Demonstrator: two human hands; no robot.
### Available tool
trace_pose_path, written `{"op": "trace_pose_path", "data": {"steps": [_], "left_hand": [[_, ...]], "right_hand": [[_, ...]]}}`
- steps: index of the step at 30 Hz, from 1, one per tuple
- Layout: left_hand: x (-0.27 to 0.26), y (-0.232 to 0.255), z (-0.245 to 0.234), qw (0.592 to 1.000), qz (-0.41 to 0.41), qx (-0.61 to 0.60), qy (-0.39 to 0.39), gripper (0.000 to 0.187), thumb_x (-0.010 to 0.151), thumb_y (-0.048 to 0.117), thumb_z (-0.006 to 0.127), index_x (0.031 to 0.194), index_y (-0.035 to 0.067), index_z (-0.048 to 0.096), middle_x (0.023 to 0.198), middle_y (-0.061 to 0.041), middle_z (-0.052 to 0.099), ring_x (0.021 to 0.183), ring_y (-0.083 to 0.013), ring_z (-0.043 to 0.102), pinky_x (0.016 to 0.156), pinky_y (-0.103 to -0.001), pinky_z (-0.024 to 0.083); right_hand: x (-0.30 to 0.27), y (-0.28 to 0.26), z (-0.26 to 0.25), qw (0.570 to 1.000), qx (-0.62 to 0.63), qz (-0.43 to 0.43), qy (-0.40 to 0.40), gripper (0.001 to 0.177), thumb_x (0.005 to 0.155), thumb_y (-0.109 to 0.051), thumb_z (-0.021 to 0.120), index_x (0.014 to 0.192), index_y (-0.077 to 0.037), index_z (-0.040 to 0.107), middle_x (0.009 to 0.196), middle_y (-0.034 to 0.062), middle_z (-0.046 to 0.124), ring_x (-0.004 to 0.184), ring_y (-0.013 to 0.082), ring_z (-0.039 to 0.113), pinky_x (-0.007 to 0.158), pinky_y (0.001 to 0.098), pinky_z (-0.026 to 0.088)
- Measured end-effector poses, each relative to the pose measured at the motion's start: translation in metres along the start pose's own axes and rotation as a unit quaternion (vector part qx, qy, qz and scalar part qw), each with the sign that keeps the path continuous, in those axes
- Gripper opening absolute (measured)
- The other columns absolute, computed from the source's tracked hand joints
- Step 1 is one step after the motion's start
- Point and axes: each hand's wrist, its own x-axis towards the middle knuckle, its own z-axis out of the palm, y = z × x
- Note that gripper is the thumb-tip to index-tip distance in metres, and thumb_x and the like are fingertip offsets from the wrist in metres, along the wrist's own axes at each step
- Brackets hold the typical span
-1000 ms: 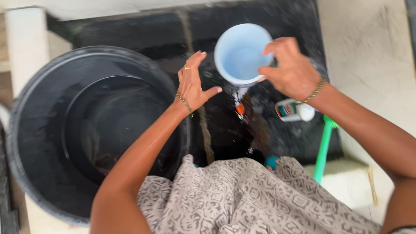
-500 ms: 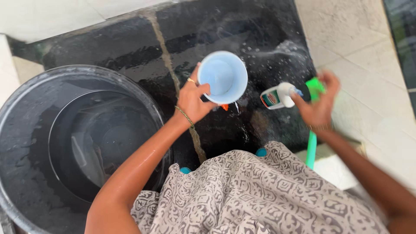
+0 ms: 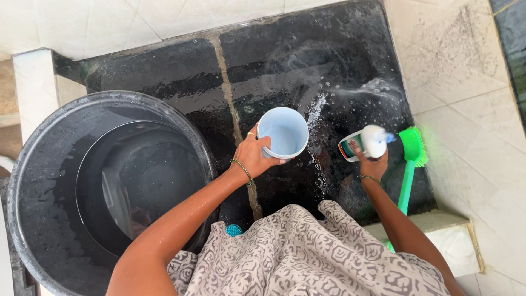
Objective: The person pours blue liquid from a bottle into a cup, then uses a green brush to scrub the dark tiled floor. They repeatedly pour the liquid onto the floor and scrub the area with the brush.
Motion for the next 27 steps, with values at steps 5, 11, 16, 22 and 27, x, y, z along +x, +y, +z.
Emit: {"op": "trace_pose_path", "data": {"steps": [5,11,16,22,27], "left_hand": [[-0.008,-0.005,-0.002,0.998,-0.064,0.010,-0.022,0.047,0.059,0.035,0.096,0.076,0.001,0.067,0.151,-0.036,0.040,0.112,-0.0500,0.065,0.085,-0.050,0.058],[-0.006,-0.005,-0.005,0.997,-0.060,0.038,-0.005,0.044,0.059,0.031,0.096,0.081,0.003,0.070,0.152,-0.040,0.034,0.116,-0.0517,0.062,0.086,-0.050,0.057],[0.002,-0.010,-0.005,0.999,-0.025,0.035,0.031,0.042,0.057,0.025,0.097,0.083,0.004,0.071,0.154,-0.040,0.030,0.117,-0.0513,0.061,0.089,-0.049,0.056],[0.007,-0.010,0.001,0.994,0.063,0.032,0.080,0.038,0.057,0.017,0.095,0.079,0.002,0.069,0.154,-0.038,0.034,0.126,-0.0520,0.057,0.090,-0.048,0.057],[0.012,-0.009,0.009,0.993,0.069,0.017,0.092,0.037,0.062,0.019,0.095,0.085,0.002,0.071,0.154,-0.040,0.032,0.124,-0.0500,0.058,0.091,-0.047,0.057]], "right_hand": [[0.043,-0.002,0.011,0.994,0.099,0.045,0.023,0.051,0.087,-0.013,0.088,0.128,-0.003,0.061,0.116,0.0020,0.068,0.106,0.0141,0.062,0.096,0.0302,0.049],[0.066,-0.017,0.001,0.959,0.246,0.079,-0.112,0.046,0.086,-0.003,0.080,0.128,-0.004,0.061,0.116,0.0017,0.067,0.109,0.0155,0.061,0.100,0.0320,0.048],[0.046,-0.086,-0.020,0.881,0.302,0.199,-0.305,0.050,0.090,-0.023,0.073,0.134,-0.002,0.059,0.121,0.0082,0.069,0.110,0.0230,0.067,0.100,0.0426,0.052],[-0.007,-0.179,0.002,0.685,0.332,0.329,-0.558,0.067,0.098,-0.053,0.060,0.134,0.003,0.054,0.108,0.0231,0.069,0.094,0.0361,0.072,0.084,0.0514,0.058],[-0.031,-0.209,0.014,0.599,0.310,0.471,-0.568,0.075,0.101,-0.061,0.048,0.128,0.009,0.054,0.102,0.0211,0.067,0.090,0.0327,0.071,0.081,0.0457,0.061]]}}
